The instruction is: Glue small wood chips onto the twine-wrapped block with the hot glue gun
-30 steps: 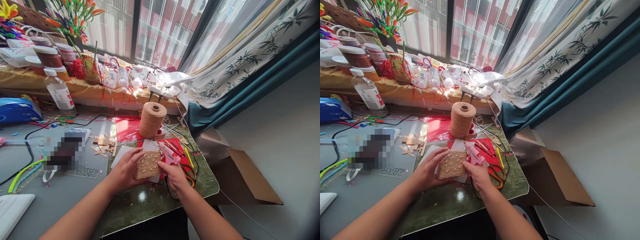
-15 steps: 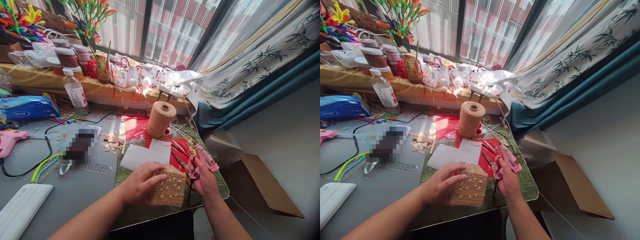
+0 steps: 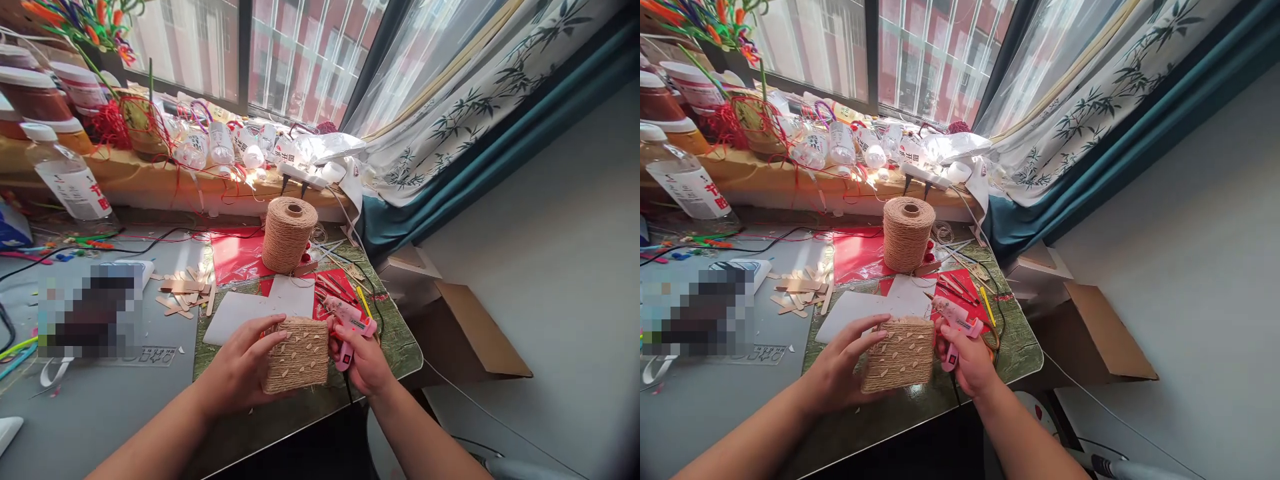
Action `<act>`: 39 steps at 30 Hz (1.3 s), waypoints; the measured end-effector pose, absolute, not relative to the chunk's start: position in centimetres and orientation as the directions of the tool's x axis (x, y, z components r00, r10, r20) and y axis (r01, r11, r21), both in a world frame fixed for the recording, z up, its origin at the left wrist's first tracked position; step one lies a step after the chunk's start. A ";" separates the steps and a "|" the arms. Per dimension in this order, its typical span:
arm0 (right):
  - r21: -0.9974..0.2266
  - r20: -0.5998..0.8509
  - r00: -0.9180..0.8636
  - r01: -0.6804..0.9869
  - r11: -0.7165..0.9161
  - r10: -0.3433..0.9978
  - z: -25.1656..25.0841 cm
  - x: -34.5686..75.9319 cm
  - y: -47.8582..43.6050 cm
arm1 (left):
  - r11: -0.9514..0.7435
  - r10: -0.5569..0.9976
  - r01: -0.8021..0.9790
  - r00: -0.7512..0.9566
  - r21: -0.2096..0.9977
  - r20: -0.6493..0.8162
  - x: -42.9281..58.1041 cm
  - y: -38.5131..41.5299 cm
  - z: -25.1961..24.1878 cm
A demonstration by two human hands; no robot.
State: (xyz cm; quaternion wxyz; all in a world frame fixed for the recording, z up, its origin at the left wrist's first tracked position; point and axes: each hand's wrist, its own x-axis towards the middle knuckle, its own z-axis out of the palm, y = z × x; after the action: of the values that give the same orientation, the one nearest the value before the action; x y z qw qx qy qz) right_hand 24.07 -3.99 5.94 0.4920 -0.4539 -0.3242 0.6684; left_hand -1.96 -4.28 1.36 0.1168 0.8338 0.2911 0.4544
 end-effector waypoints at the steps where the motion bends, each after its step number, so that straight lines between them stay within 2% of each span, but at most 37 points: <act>1: -0.880 -0.301 -0.085 -0.358 -0.311 0.950 5.8 24.0 -4.2 | -0.802 0.593 0.383 0.418 0.458 0.689 -1.9 -4.3 1.3; 9: -0.879 -0.304 -0.073 -0.363 -0.309 0.950 5.7 23.5 -4.7 | -0.799 0.596 0.393 0.419 0.455 0.685 -2.1 -4.3 1.1; 16: -0.860 -0.168 -0.080 -0.476 -0.185 0.983 6.9 23.8 -3.8 | -0.805 0.587 0.392 0.420 0.445 0.692 -2.2 -4.2 1.2; 21: -0.853 -0.188 -0.058 -0.486 -0.192 0.981 6.5 24.5 -3.3 | -0.818 0.572 0.346 0.401 0.460 0.715 -2.3 -4.5 1.3; 27: -0.864 -0.190 -0.089 -0.457 -0.209 0.978 6.1 25.3 -3.2 | -0.852 0.516 0.308 0.368 0.422 0.773 -2.4 -4.8 1.2; 32: -0.847 -0.190 -0.013 -0.504 -0.170 0.982 5.4 25.3 -3.1 | -0.843 0.532 0.312 0.367 0.437 0.763 -2.4 -4.6 1.2; 39: -0.850 -0.195 -0.027 -0.494 -0.182 0.980 4.4 25.5 -3.0 | -0.853 0.519 0.301 0.390 0.427 0.761 -2.5 -4.7 1.3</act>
State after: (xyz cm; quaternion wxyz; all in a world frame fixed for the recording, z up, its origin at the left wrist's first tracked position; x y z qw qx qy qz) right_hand 25.46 -2.99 4.38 0.5657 -0.4079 -0.2979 0.6518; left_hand -2.48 -4.69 1.28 0.1102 0.8265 0.2480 0.4933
